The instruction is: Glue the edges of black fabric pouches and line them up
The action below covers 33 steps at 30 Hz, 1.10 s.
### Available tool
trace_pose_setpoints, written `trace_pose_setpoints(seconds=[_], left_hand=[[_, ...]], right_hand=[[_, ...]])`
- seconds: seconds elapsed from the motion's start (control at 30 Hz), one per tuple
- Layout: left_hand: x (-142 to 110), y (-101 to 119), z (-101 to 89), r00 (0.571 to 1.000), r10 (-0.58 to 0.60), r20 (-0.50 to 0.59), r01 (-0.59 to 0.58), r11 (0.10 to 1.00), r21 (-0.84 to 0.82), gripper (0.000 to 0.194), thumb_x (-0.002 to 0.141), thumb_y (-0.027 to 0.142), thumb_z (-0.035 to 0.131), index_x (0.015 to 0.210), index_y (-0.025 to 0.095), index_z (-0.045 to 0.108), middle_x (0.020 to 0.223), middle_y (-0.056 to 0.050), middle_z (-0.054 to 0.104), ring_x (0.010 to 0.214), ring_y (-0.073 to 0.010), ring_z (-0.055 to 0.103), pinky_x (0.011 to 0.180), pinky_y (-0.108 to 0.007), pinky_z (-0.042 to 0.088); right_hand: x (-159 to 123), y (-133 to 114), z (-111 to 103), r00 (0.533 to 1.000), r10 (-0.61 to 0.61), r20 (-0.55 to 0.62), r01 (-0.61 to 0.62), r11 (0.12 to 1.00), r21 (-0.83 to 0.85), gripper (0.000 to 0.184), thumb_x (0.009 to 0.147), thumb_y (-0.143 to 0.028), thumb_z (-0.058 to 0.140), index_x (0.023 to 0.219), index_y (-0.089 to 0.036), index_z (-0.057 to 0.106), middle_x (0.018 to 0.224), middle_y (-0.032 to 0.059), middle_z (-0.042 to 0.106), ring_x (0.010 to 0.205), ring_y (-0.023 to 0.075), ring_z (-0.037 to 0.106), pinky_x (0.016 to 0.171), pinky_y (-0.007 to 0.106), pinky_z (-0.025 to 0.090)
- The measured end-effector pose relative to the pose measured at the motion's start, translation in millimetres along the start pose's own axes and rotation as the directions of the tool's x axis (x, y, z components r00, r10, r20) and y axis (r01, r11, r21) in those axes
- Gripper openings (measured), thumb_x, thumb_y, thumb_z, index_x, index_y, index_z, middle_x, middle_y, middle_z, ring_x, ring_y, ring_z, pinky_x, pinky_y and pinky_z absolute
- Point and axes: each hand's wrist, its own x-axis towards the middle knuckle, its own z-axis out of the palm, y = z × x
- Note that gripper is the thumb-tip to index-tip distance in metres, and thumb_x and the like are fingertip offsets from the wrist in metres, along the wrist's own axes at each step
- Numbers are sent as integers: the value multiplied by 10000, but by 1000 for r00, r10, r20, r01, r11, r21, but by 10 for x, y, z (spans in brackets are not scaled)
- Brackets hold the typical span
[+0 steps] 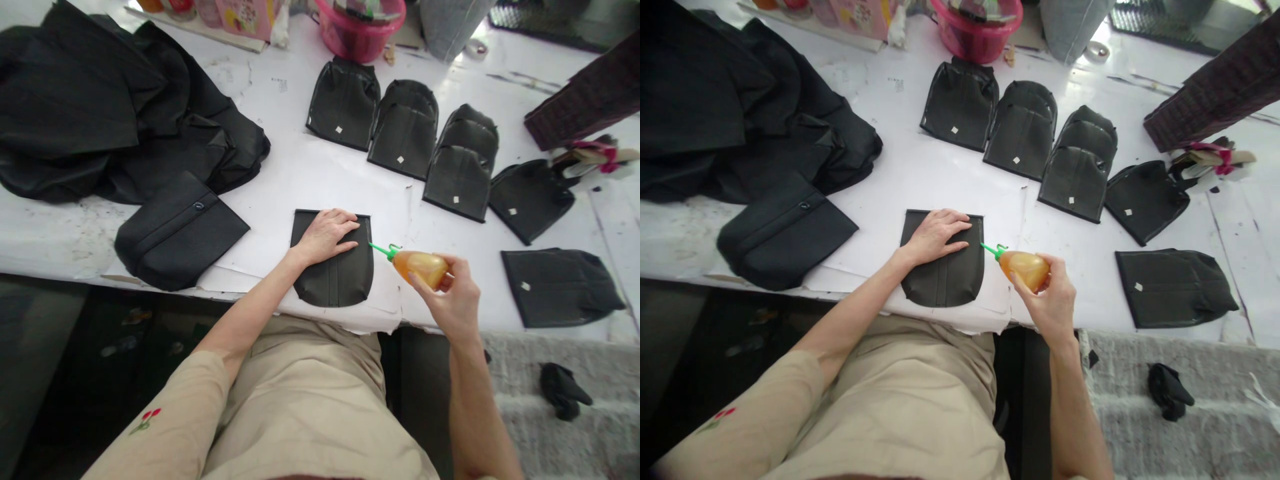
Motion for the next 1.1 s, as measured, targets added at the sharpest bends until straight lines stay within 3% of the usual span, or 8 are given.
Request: trace_pose_setpoints(seconds=[0.23, 0.53, 0.9, 1.1], left_hand=[[1, 6, -13, 1000, -1, 4, 1, 1000, 0, 362, 1007, 366, 677, 1307, 164, 672, 1415, -119, 659, 1328, -287, 561, 1124, -430, 392], [-7, -2, -5, 1000, 1, 2, -1, 1000, -3, 360, 997, 357, 685, 1305, 173, 670, 1419, -122, 655, 1333, -296, 557, 1120, -440, 393], [-6, 7, -6, 1000, -7, 5, 7, 1000, -13, 356, 989, 337, 690, 1301, 166, 672, 1418, -129, 656, 1336, -306, 557, 1119, -461, 403], [21, -31, -92, 1000, -15, 18, 17, 993, -120, 343, 935, 315, 750, 1244, 176, 695, 1381, -132, 670, 1302, -308, 590, 1103, -469, 443]], right_hand=[[-166, -29, -58, 1000, 23, 8, -23, 999, 37, 632, 744, -629, 827, 1179, -221, 616, 1072, 71, 704, 796, 234, 692, 667, 378, 590], [-366, 0, -107, 998, 61, 15, -62, 996, 64, 613, 762, -581, 837, 1207, -224, 614, 1134, 82, 696, 858, 248, 712, 748, 416, 614], [-600, 18, -171, 995, 96, 16, -97, 993, 64, 613, 769, -581, 843, 1213, -223, 618, 1128, 86, 699, 863, 255, 722, 730, 408, 630], [-716, 37, -175, 993, 119, 8, -120, 990, 69, 611, 770, -567, 846, 1219, -217, 626, 1145, 92, 701, 884, 263, 733, 743, 417, 640]])
